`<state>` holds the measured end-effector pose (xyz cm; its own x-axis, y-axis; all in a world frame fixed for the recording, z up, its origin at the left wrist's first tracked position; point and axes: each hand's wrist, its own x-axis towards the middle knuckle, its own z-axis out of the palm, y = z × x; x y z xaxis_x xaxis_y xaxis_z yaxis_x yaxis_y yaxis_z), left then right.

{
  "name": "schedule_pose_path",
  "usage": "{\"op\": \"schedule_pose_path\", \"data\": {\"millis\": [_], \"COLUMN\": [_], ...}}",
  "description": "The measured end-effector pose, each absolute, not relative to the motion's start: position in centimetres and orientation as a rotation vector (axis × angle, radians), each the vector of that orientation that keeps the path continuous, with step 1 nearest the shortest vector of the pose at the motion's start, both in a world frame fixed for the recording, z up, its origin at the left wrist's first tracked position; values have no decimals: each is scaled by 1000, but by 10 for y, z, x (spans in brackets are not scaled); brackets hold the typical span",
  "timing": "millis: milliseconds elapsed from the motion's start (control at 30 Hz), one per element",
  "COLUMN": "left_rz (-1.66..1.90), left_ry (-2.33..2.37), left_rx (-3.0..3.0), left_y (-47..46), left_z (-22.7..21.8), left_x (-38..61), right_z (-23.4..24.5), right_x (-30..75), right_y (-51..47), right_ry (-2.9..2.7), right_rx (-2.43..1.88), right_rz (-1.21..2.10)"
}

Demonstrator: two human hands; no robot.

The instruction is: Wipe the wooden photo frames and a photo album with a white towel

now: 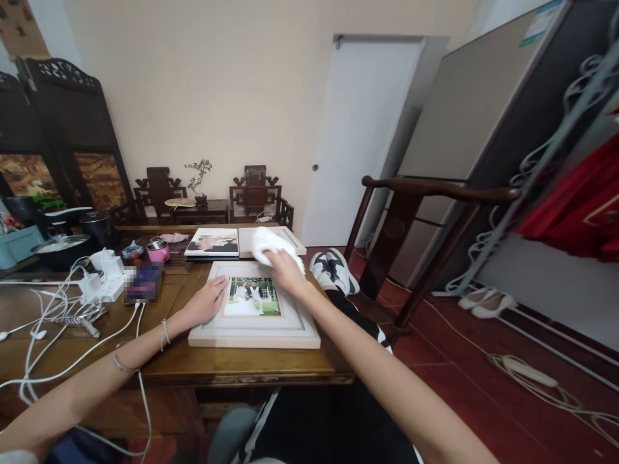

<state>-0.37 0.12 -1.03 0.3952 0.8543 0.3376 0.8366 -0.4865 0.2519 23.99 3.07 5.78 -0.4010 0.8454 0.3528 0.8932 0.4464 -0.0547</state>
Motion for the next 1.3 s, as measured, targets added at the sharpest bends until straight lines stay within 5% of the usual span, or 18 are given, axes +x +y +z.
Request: {"op": "schedule_pose_path", "data": {"millis": [267,567,900,1300], "left_rz": [689,735,761,619], "left_ry": [1521,1524,1523,1580], "left_rx": [2568,2540,2521,2551], "left_y": [8,13,11,10], "left_z": [-7,-19,-20,-15], "left_x": [-2,-5,-3,-5], "right_z": [55,65,72,56], "right_x": [158,263,290,242], "right_y": [29,23,-118,26], "right_ry": [-2688,-2573,-2658,-2557], "right_rx": [-1371,-1747,-1527,-1641], "right_rz": [-280,-249,118,-237]}}
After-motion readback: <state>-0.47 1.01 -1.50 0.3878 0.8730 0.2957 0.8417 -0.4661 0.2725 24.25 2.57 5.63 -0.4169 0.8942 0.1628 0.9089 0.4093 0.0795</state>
